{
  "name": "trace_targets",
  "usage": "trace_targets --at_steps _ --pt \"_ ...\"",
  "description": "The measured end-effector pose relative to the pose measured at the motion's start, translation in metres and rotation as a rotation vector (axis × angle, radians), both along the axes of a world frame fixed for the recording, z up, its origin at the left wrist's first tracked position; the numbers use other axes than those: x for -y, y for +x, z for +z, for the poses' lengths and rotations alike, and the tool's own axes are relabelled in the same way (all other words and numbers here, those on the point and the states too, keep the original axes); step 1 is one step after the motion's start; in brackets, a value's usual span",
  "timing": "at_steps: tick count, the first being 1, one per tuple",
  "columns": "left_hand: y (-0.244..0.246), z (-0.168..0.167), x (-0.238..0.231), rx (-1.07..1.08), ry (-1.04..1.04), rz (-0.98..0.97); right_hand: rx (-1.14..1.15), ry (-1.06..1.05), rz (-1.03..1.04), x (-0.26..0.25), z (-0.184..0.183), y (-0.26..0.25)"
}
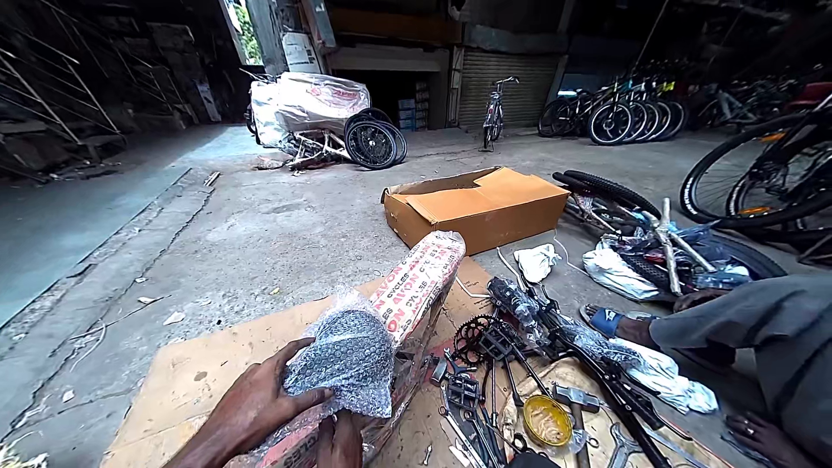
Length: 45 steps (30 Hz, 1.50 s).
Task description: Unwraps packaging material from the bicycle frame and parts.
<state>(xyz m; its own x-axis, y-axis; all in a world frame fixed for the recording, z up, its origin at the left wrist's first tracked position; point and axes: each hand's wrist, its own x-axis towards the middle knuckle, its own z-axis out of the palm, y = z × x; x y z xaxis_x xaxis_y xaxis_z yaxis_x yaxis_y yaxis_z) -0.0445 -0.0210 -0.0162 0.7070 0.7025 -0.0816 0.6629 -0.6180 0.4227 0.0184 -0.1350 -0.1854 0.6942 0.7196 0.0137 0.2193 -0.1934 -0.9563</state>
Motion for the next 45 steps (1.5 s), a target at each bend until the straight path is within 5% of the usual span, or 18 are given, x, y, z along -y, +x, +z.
trace_targets --at_steps 3,7,9,11,15,18,27,29,33,36,38,43,45 --pt "0.000 -0.001 0.000 0.015 0.023 0.009 -0.438 0.118 -0.085 -0.013 0.009 -0.016" --pt "-0.002 -0.004 0.001 0.028 0.039 -0.004 -1.597 0.215 -0.275 -0.012 0.087 -0.009" --pt "0.002 -0.003 0.000 0.038 0.049 -0.016 -1.707 0.317 -0.259 0.000 0.089 -0.003" --pt "0.000 0.000 0.001 0.028 0.035 0.000 -1.485 0.361 -0.217 0.007 0.071 -0.008" --pt "0.000 0.001 -0.002 0.005 0.037 0.010 -0.397 0.082 0.019 0.009 0.014 -0.002" --pt "0.000 0.003 -0.004 -0.004 0.044 0.014 0.123 0.035 0.037 0.002 -0.005 0.011" --pt "0.001 0.003 -0.002 -0.019 0.061 0.026 0.189 0.073 -0.026 -0.007 -0.008 0.005" --pt "-0.001 0.001 -0.001 -0.020 0.083 0.031 -0.045 0.051 -0.031 -0.009 0.001 -0.006" --pt "-0.003 -0.002 0.001 -0.003 0.094 0.026 -1.386 0.157 -0.315 -0.020 0.081 -0.015" --pt "-0.001 0.002 0.004 -0.004 0.083 0.020 -1.683 0.317 -0.189 -0.002 0.087 -0.003" --pt "-0.004 -0.003 0.006 0.006 0.093 0.029 -1.471 0.364 -0.145 0.014 0.066 -0.007" --pt "-0.007 -0.003 0.007 0.034 0.089 0.036 -0.183 0.032 0.168 0.016 0.000 0.004" --pt "-0.005 -0.001 0.008 0.035 0.092 0.032 0.115 0.003 0.161 0.012 -0.011 0.014"
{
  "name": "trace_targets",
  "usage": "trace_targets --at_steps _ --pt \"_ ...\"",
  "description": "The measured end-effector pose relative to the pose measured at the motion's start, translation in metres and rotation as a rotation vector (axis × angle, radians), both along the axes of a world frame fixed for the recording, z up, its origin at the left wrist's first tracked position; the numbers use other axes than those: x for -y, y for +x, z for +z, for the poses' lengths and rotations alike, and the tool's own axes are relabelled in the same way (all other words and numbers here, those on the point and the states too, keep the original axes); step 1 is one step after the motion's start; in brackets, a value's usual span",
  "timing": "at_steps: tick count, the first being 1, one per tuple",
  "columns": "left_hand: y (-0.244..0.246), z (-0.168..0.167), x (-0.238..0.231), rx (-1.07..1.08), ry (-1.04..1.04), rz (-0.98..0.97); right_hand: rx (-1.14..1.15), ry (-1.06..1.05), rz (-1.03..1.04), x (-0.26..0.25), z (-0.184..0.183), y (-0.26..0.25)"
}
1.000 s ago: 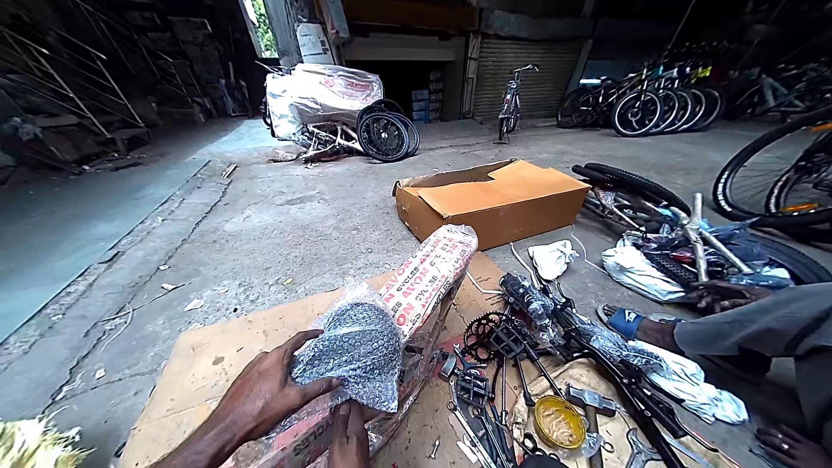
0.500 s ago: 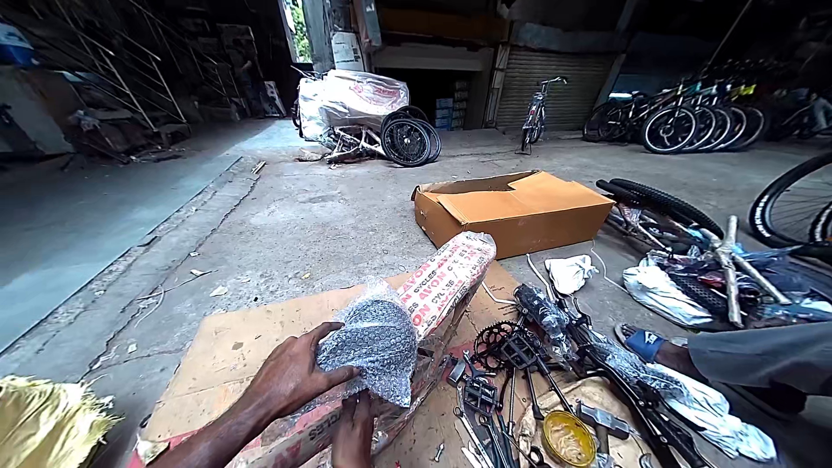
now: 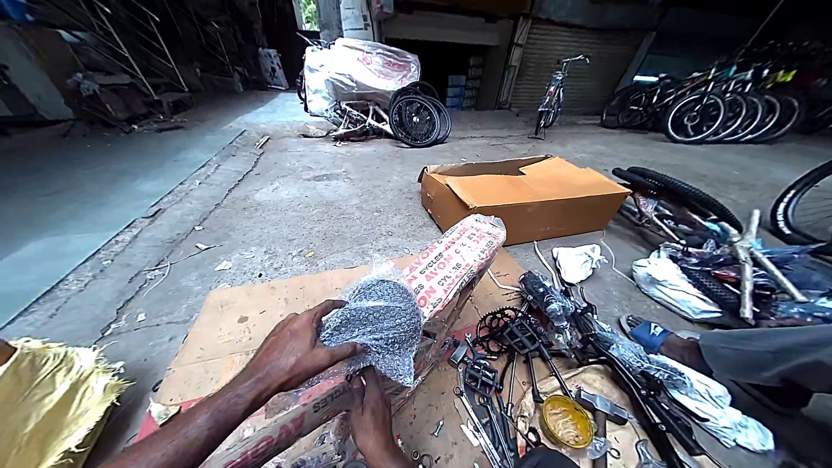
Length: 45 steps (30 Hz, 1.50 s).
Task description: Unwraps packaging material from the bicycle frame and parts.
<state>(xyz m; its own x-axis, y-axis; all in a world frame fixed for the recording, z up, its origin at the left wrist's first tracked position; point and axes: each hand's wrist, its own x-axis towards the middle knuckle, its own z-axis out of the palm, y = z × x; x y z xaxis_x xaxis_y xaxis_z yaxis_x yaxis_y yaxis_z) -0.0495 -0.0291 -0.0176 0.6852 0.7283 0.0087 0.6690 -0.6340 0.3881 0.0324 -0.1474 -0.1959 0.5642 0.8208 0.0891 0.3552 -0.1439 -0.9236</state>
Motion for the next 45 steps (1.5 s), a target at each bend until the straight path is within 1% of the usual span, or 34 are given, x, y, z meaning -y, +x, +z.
trace_targets --at_steps 3,5,7,10,11,14,16,18,19,20,21,23,24,25,26,27,28,29,30,32,33,34,35,36,37,40,42,45 --pt "0.000 0.000 -0.001 -0.011 0.005 -0.005 0.206 0.015 -0.032 -0.002 0.001 0.012" --pt "-0.001 0.001 -0.001 -0.025 0.017 -0.005 0.248 -0.008 -0.021 -0.002 -0.001 0.015" --pt "0.000 0.001 -0.002 -0.008 0.030 -0.009 0.174 0.022 -0.022 -0.005 -0.005 0.014" --pt "0.000 0.001 0.000 -0.002 0.027 -0.006 -0.091 0.078 -0.080 -0.010 -0.005 -0.007" --pt "0.001 0.002 0.001 0.000 0.023 -0.003 -0.147 0.080 -0.113 -0.010 -0.003 -0.012" --pt "0.011 0.006 0.008 -0.003 -0.017 0.012 -0.147 0.070 -0.217 -0.010 0.003 -0.010" --pt "0.012 0.013 0.011 -0.022 -0.046 0.033 -0.190 0.055 -0.214 -0.013 0.010 -0.014" --pt "0.004 0.014 0.011 -0.042 -0.065 0.043 -0.257 0.065 -0.200 -0.018 0.006 -0.027" --pt "0.002 0.013 0.008 -0.038 -0.061 0.044 -0.349 0.088 -0.206 -0.022 0.009 -0.030" --pt "0.002 0.013 0.005 -0.028 -0.059 0.039 -0.543 0.124 -0.222 -0.024 0.019 -0.032" --pt "0.001 0.013 0.004 -0.019 -0.060 0.036 -0.848 0.162 -0.272 -0.024 0.038 -0.035" --pt "0.001 0.013 0.005 -0.008 -0.073 0.030 -1.487 0.179 -0.407 -0.030 0.092 -0.030" --pt "0.000 0.012 0.008 -0.006 -0.076 0.028 -1.731 0.198 -0.421 -0.025 0.106 -0.024" --pt "-0.001 0.011 0.010 -0.005 -0.067 0.023 -1.866 0.232 -0.401 -0.019 0.109 -0.020" --pt "-0.001 0.011 0.010 0.004 -0.055 0.018 -1.903 0.278 -0.358 -0.013 0.105 -0.017" --pt "0.000 0.010 0.008 0.002 -0.054 0.020 -1.861 0.322 -0.308 -0.006 0.097 -0.017" --pt "-0.001 0.010 0.004 -0.010 -0.060 0.024 -1.756 0.337 -0.275 -0.002 0.084 -0.019" --pt "-0.001 0.010 0.001 -0.017 -0.072 0.026 -1.585 0.316 -0.253 0.000 0.069 -0.022" --pt "-0.002 0.009 -0.001 -0.021 -0.086 0.021 -1.328 0.259 -0.217 0.001 0.050 -0.024" --pt "-0.001 0.009 0.001 -0.025 -0.086 0.015 -0.675 0.105 -0.067 0.005 0.010 -0.020" --pt "0.001 0.009 0.002 -0.014 -0.073 0.015 -0.383 0.038 -0.023 0.004 0.000 -0.012" --pt "0.002 0.009 0.005 0.007 -0.061 0.016 -0.158 0.023 -0.006 0.002 -0.006 -0.007" --pt "0.002 0.008 0.006 0.017 -0.058 0.016 0.003 0.057 -0.013 -0.001 -0.011 -0.006" --pt "0.001 0.008 0.007 0.018 -0.062 0.017 0.100 0.116 -0.024 -0.004 -0.015 -0.006" --pt "-0.001 0.008 0.007 0.014 -0.067 0.017 0.145 0.172 -0.038 -0.006 -0.018 -0.008" --pt "-0.002 0.004 0.004 -0.003 -0.063 0.009 0.129 0.253 -0.098 0.001 -0.019 -0.014" --pt "0.003 0.003 0.000 0.008 -0.050 0.005 0.080 0.223 -0.139 0.005 -0.014 -0.010" --pt "0.004 -0.001 0.000 0.032 -0.002 -0.005 0.022 0.104 -0.109 0.003 -0.003 0.002"
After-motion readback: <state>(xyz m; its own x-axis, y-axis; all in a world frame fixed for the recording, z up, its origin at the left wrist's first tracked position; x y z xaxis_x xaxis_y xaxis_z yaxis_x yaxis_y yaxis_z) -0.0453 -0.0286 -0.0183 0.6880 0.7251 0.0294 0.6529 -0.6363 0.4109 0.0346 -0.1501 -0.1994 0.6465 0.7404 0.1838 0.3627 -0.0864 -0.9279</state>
